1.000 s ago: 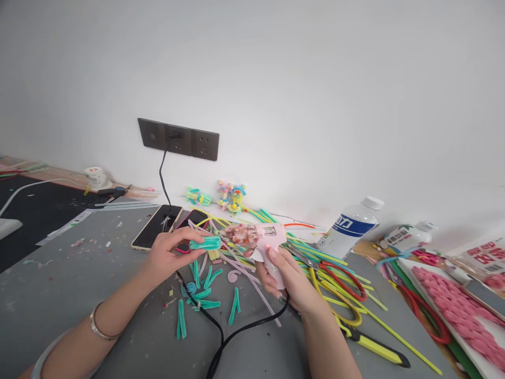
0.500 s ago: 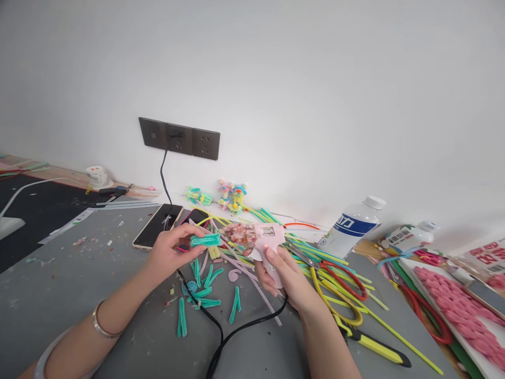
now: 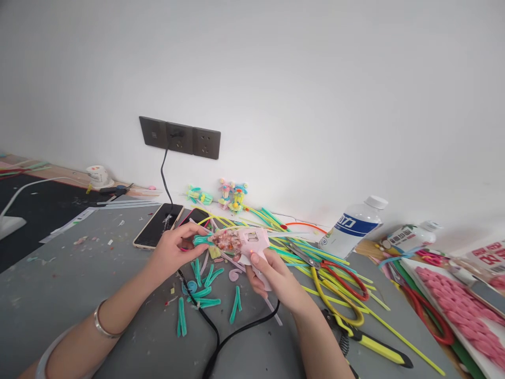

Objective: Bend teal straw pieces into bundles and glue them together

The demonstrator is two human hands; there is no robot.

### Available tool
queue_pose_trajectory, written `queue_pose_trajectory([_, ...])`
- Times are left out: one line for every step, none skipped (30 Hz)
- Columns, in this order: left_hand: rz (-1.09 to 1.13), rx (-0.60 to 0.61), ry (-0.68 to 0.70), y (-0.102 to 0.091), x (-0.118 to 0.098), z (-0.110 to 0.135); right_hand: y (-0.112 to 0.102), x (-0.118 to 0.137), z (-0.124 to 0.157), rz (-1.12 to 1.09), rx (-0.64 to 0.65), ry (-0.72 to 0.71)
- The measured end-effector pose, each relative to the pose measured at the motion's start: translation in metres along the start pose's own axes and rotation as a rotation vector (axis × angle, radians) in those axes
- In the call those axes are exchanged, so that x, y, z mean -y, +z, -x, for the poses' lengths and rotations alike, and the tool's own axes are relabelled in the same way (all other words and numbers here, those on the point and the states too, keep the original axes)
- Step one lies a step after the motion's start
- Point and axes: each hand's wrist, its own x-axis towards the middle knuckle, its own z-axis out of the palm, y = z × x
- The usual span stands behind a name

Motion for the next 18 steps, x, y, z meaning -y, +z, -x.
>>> queue_pose_trajectory([-0.003,0.002,0.003,0.0001,0.0001,-0.0002,0.0006,0.0006,-0.0004,0.009,0.008,0.006])
queue_pose_trajectory([-0.006,0.003,0.006,0.0002,0.0001,-0.0002,0.0011,0.001,-0.0008,0.013,0.01,0.01])
queue_pose_trajectory([-0.007,0.004,0.009,0.0003,0.0003,-0.0002,0.0013,0.0013,-0.0011,0.012,0.008,0.013])
queue_pose_trajectory([-0.007,0.003,0.011,0.0004,0.0004,0.0,0.0014,0.0013,-0.0013,0.01,0.005,0.018])
queue_pose_trajectory([-0.005,0.005,0.01,0.0005,0.0006,0.0003,0.0013,0.0012,-0.0013,0.007,0.003,0.021])
queue_pose_trajectory([-0.002,0.007,0.01,0.0005,0.0008,0.0006,0.0011,0.0009,-0.0012,0.004,0.005,0.024])
queue_pose_trajectory([0.0,0.011,0.01,0.0006,0.001,0.0009,0.0009,0.0005,-0.001,0.0,0.006,0.025])
queue_pose_trajectory([0.001,0.015,0.01,0.0005,0.0013,0.0011,0.0007,0.0001,-0.0007,-0.001,0.007,0.026])
queue_pose_trajectory([-0.001,0.017,0.012,0.0005,0.0015,0.0013,0.0006,-0.0003,-0.0005,-0.002,0.008,0.028])
queue_pose_trajectory([-0.006,0.018,0.014,0.0005,0.0019,0.0014,0.0006,-0.0006,-0.0002,-0.001,0.006,0.03])
queue_pose_trajectory([-0.013,0.019,0.017,0.0005,0.0022,0.0014,0.0006,-0.0007,0.0,0.003,0.001,0.033])
queue_pose_trajectory([-0.022,0.019,0.019,0.0005,0.0026,0.0013,0.0007,-0.0007,0.0001,0.01,-0.003,0.038])
queue_pose_trajectory([-0.029,0.019,0.021,0.0005,0.003,0.0012,0.0008,-0.0006,0.0002,0.017,-0.005,0.04])
queue_pose_trajectory([-0.037,0.017,0.024,0.0005,0.0035,0.0011,0.0009,-0.0004,0.0002,0.022,-0.005,0.042])
queue_pose_trajectory([-0.042,0.015,0.024,0.0005,0.0038,0.001,0.0008,-0.0001,0.0002,0.023,-0.007,0.043])
queue_pose_trajectory([-0.045,0.014,0.025,0.0005,0.0041,0.001,0.0007,0.0001,0.0002,0.022,-0.008,0.046])
queue_pose_trajectory([-0.047,0.012,0.026,0.0004,0.0043,0.0011,0.0004,0.0003,0.0002,0.02,-0.009,0.048])
queue_pose_trajectory([-0.048,0.011,0.028,0.0003,0.0043,0.0011,0.0,0.0004,0.0004,0.019,-0.01,0.05])
